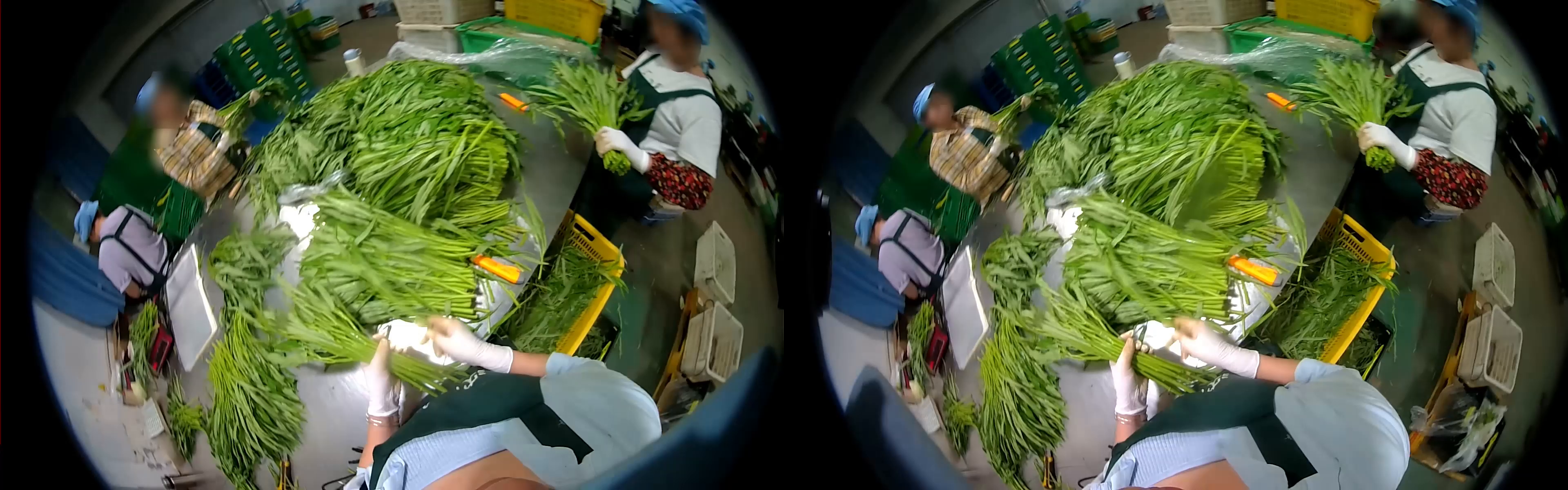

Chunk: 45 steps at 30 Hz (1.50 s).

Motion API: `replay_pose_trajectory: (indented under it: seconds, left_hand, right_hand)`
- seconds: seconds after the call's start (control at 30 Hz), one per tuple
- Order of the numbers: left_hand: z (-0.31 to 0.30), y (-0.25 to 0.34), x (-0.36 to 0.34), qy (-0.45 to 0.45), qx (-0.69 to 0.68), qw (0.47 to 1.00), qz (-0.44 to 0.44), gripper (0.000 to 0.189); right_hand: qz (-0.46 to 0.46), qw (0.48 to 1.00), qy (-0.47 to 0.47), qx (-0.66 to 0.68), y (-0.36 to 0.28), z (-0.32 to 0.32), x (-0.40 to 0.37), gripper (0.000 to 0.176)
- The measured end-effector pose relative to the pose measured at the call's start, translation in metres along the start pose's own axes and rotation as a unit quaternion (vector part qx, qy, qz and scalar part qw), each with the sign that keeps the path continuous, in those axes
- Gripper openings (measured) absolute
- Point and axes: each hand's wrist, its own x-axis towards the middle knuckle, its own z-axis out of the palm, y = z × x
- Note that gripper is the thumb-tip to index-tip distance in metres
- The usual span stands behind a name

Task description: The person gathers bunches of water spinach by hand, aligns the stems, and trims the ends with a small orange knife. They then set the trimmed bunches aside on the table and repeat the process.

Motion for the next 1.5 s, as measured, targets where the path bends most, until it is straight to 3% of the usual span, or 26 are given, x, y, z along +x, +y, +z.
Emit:
replay_pose_trajectory:
  seconds: [0.07,0.1,0.23,0.43,0.57,0.77,0.87,1.0,1.17,1.23,1.3,1.37,1.43,1.47,1.5]
  left_hand:
    - [-0.002,-0.001,-0.001,0.009,-0.003,1.0,0.007,0.015]
    - [-0.001,-0.001,-0.002,0.007,-0.011,1.0,0.011,0.015]
    - [-0.006,-0.002,0.001,0.021,-0.015,1.0,0.016,0.015]
    - [-0.007,-0.003,0.002,0.025,-0.022,0.999,0.014,0.014]
    - [0.0,0.007,-0.005,0.028,-0.013,0.999,0.013,0.015]
    - [-0.001,0.019,-0.004,0.026,-0.009,0.999,0.02,0.015]
    - [-0.004,0.027,-0.001,0.085,-0.024,0.995,0.04,0.015]
    - [-0.001,0.038,-0.008,0.077,-0.024,0.996,0.042,0.019]
    - [-0.004,0.025,-0.002,0.091,0.033,0.993,0.072,0.024]
    - [-0.008,0.019,0.004,0.095,0.035,0.99,0.098,0.022]
    - [-0.008,0.021,0.0,0.109,0.035,0.989,0.09,0.019]
    - [-0.007,0.021,-0.002,0.09,0.025,0.995,0.025,0.019]
    - [0.001,0.022,-0.004,0.067,0.043,0.996,0.05,0.02]
    - [-0.005,0.015,-0.002,0.065,0.081,0.993,0.051,0.021]
    - [-0.007,0.015,-0.001,0.069,0.119,0.989,0.056,0.021]
  right_hand:
    - [-0.106,0.989,0.079,0.072,0.002,-0.009,0.012,0.024]
    - [-0.112,0.977,0.086,0.159,-0.01,-0.015,0.013,0.025]
    - [-0.209,0.934,0.207,0.205,-0.027,-0.041,0.034,0.021]
    - [-0.195,0.958,0.171,0.123,-0.032,-0.032,0.021,0.016]
    - [-0.123,0.987,0.099,0.013,-0.019,-0.021,0.014,0.029]
    - [-0.07,0.997,-0.028,-0.006,-0.017,-0.006,0.008,0.031]
    - [-0.024,0.996,-0.049,0.067,-0.021,-0.003,0.005,0.026]
    - [-0.012,0.995,-0.077,-0.058,-0.017,-0.003,0.008,0.026]
    - [-0.09,0.966,-0.112,-0.217,-0.008,0.008,0.006,0.026]
    - [-0.183,0.931,-0.094,-0.3,-0.012,0.012,0.005,0.026]
    - [-0.219,0.919,-0.093,-0.315,-0.011,0.012,0.009,0.026]
    - [-0.096,0.914,-0.131,-0.373,-0.017,0.008,0.011,0.033]
    - [-0.117,0.93,-0.126,-0.324,-0.008,0.011,0.014,0.042]
    - [-0.04,0.949,-0.15,-0.275,-0.013,0.014,0.014,0.047]
    - [-0.028,0.953,-0.152,-0.26,-0.02,0.018,0.018,0.04]
